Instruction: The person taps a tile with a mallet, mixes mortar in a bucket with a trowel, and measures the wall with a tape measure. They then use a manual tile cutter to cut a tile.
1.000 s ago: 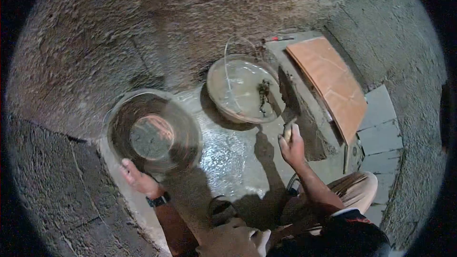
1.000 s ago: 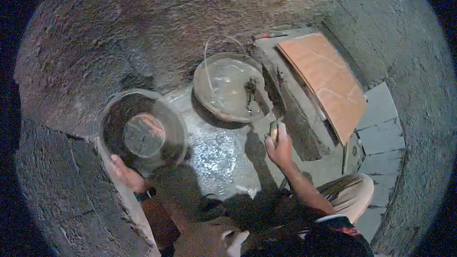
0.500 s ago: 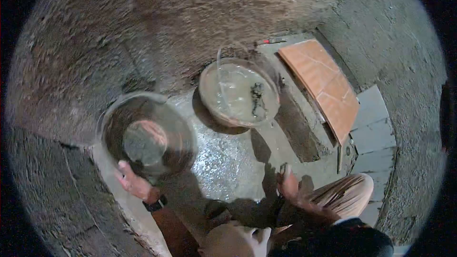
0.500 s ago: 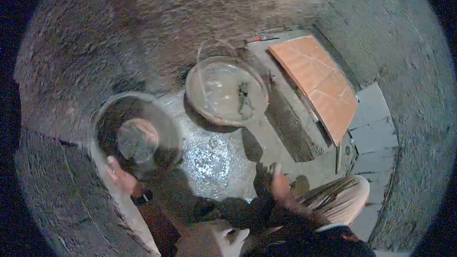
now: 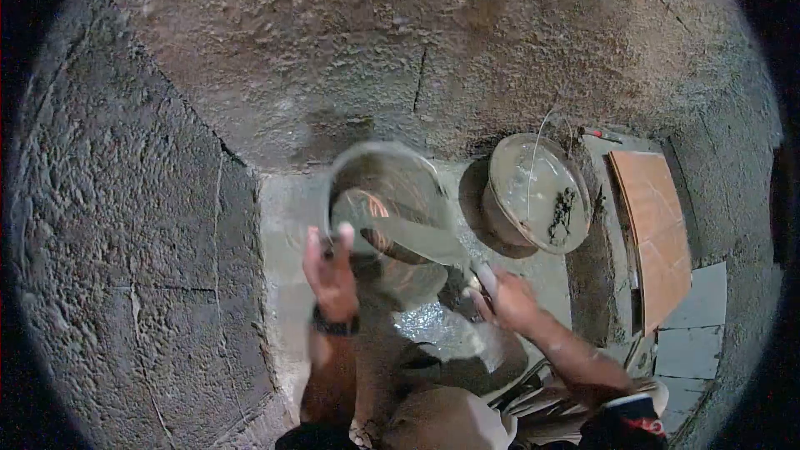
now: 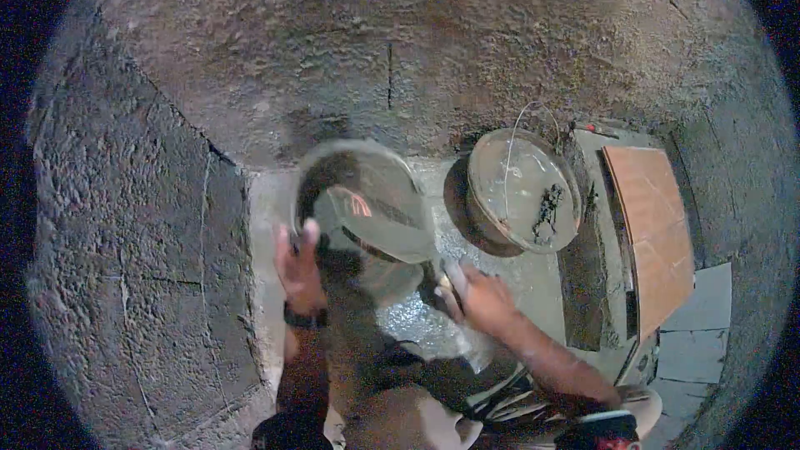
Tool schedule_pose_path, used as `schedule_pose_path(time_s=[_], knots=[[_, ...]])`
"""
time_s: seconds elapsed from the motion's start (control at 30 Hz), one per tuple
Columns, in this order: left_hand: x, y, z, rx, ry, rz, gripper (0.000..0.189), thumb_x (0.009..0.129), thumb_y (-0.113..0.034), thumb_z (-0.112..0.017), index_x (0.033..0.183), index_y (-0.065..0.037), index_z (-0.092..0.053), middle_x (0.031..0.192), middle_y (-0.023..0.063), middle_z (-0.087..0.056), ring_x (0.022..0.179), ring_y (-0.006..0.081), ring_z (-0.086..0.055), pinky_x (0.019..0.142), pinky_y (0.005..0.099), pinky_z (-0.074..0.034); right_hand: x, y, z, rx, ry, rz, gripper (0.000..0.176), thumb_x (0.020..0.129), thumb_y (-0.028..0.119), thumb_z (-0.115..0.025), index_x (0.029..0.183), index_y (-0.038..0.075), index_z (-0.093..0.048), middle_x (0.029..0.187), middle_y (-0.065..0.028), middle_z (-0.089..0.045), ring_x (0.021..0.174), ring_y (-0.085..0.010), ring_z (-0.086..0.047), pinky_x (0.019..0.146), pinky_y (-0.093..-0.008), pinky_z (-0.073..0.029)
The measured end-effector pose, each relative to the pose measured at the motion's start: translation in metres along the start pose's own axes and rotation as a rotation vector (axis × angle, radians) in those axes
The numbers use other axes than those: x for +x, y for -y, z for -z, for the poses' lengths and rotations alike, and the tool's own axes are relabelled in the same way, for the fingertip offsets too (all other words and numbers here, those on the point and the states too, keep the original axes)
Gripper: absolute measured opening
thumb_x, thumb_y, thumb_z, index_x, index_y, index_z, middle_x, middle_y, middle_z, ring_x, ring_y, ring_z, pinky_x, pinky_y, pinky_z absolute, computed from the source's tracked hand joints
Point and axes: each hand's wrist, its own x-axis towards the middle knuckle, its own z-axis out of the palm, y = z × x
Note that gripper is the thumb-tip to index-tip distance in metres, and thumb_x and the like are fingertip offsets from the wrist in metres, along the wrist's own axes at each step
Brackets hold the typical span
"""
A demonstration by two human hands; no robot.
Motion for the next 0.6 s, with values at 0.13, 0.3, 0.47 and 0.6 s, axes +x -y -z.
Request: schedule_pose_path(time_s=[0.13, 0.3, 0.47, 0.6], knots=[[-0.045, -0.017, -0.001, 0.160, 0.055, -0.035, 0.068, 0.080, -0.027, -0.077, 0.130, 0.005, -0.045, 0.118, 0.0115, -0.055, 0.106, 0.0208, -0.051, 0.092, 0.0342, -0.043, 0.023, 0.022, 0.020, -0.246, 0.147, -0.089, 0.042, 0.091, 0.027, -0.052, 0.124, 0.003, -0.048, 0.102, -0.0217, -0.059, 0.084, -0.0417, -0.064, 0.072, -0.0517, -0.051], [-0.046, 0.019, 0.000, 0.173, 0.184, -0.136, 0.085, 0.076, -0.027, -0.080, 0.139, 0.007, -0.034, 0.137, 0.0195, -0.042, 0.126, 0.0268, -0.041, 0.104, 0.0366, -0.036, 0.028, 0.027, 0.016, -0.297, 0.310, -0.301, 0.027, 0.085, 0.014, -0.050, 0.099, -0.004, -0.065, 0.109, -0.0246, -0.061, 0.093, -0.0391, -0.066, 0.076, -0.0506, -0.053], [-0.036, 0.041, -0.014, 0.011, 0.174, -0.448, 0.081, 0.071, -0.028, -0.085, 0.129, 0.009, -0.041, 0.125, 0.0158, -0.052, 0.113, 0.0236, -0.050, 0.096, 0.0342, -0.042, 0.033, 0.013, 0.007, -0.287, 0.206, -0.228, 0.021, 0.081, 0.012, -0.053, 0.087, -0.001, -0.068, 0.093, -0.0226, -0.067, 0.083, -0.0388, -0.068, 0.072, -0.0490, -0.054], [-0.031, 0.020, -0.006, 0.485, -0.141, -0.343, 0.049, 0.078, -0.017, -0.076, 0.116, 0.007, -0.056, 0.115, 0.0145, -0.060, 0.104, 0.0256, -0.057, 0.095, 0.0354, -0.043, 0.041, 0.027, 0.019, -0.322, 0.219, -0.187, 0.023, 0.084, 0.012, -0.051, 0.090, 0.000, -0.069, 0.099, -0.0225, -0.067, 0.085, -0.0388, -0.068, 0.073, -0.0488, -0.055]])
